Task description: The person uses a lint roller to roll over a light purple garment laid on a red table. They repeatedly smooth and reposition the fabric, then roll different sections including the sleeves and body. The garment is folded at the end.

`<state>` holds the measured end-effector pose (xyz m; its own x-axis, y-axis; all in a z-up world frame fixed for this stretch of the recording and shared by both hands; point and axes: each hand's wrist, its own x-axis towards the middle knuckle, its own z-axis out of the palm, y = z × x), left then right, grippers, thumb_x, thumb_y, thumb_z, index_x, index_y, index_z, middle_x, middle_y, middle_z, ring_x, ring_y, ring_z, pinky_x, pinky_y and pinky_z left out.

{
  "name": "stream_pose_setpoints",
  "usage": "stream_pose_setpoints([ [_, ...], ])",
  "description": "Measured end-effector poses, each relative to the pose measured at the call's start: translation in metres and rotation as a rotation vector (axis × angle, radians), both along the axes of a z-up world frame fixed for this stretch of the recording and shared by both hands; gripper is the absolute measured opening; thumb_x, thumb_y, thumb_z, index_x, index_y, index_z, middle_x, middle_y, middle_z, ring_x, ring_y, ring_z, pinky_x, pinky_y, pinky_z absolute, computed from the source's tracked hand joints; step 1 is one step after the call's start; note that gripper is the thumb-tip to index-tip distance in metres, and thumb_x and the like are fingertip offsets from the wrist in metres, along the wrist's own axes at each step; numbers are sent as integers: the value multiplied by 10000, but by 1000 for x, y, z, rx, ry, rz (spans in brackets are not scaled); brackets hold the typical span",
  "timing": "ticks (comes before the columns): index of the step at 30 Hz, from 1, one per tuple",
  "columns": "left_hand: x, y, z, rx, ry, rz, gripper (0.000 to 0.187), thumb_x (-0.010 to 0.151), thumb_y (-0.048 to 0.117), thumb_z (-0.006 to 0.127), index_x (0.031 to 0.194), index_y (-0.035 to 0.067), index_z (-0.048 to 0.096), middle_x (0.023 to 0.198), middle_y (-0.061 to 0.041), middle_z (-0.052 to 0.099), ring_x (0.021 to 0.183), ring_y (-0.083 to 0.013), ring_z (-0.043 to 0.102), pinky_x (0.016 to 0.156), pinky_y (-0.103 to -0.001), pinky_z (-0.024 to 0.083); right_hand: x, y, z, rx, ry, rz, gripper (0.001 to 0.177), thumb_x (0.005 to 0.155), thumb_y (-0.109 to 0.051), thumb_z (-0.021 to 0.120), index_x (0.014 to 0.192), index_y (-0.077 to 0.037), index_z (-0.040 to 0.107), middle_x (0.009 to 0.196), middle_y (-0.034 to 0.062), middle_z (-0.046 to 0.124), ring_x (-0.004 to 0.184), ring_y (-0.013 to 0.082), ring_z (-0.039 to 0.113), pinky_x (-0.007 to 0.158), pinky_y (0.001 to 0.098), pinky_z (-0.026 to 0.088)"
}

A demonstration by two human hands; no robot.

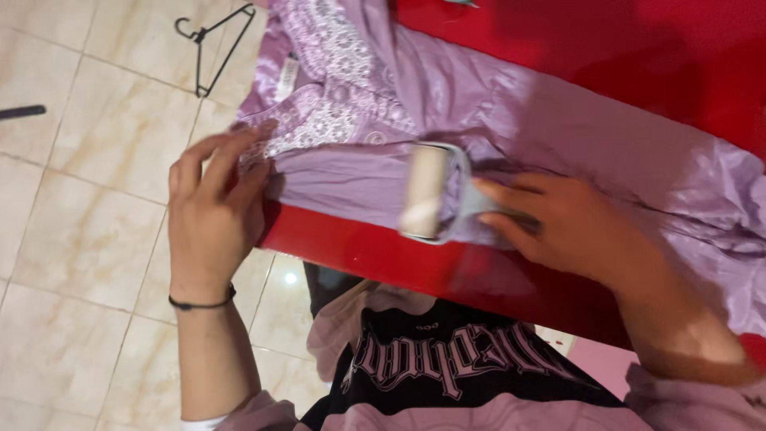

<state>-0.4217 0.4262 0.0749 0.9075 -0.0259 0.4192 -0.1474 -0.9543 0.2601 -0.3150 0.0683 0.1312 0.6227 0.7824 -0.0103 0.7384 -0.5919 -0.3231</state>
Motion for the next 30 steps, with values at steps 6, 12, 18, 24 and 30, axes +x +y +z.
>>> stream_pose_setpoints([
  [6, 20, -40, -1, -36, 72, -324, 437, 818, 53, 706, 1255, 33, 721, 1328, -50, 678, 1245, -272, 620, 1073, -419, 496, -10, 4, -24, 102, -51, -36, 470, 877, -325, 775, 1317, -170, 714, 923, 163, 716, 653, 337, 667, 565, 429, 555],
  [12, 30, -50, -5, -114, 145, -270, 384, 964, 172, 698, 1306, -2, 679, 1414, -104, 643, 1351, -333, 560, 1088, -433, 476, 9, -36, -42, 97, 2, -16, 451, 888, -374, 761, 1298, -192, 712, 972, 141, 727, 564, 293, 653, 518, 411, 545],
  [18, 31, -62, -8, -14, 166, -239, 404, 1001, 167, 661, 1336, -53, 621, 1473, -161, 581, 1448, -348, 497, 1191, -465, 447, 1, -77, -1, -113, 69, -293, 459, 850, -354, 753, 1296, -251, 720, 818, 87, 708, 571, 275, 657, 546, 402, 549],
  [24, 61, -96, -13, -42, 234, -435, 534, 984, 183, 597, 1491, 20, 563, 1619, -139, 464, 1530, -414, 341, 1251, -549, 295, 6, -51, -57, 314, 15, -29, 409, 993, -328, 720, 1352, -135, 690, 1035, 147, 738, 763, 292, 710, 683, 388, 580],
  [30, 63, -95, -18, 29, 241, -399, 576, 1028, 377, 608, 1484, 30, 543, 1605, -156, 457, 1520, -458, 305, 1233, -593, 264, -8, -127, -23, 23, 82, -229, 427, 868, -380, 749, 1248, -186, 749, 972, 138, 759, 662, 305, 701, 611, 407, 567],
])
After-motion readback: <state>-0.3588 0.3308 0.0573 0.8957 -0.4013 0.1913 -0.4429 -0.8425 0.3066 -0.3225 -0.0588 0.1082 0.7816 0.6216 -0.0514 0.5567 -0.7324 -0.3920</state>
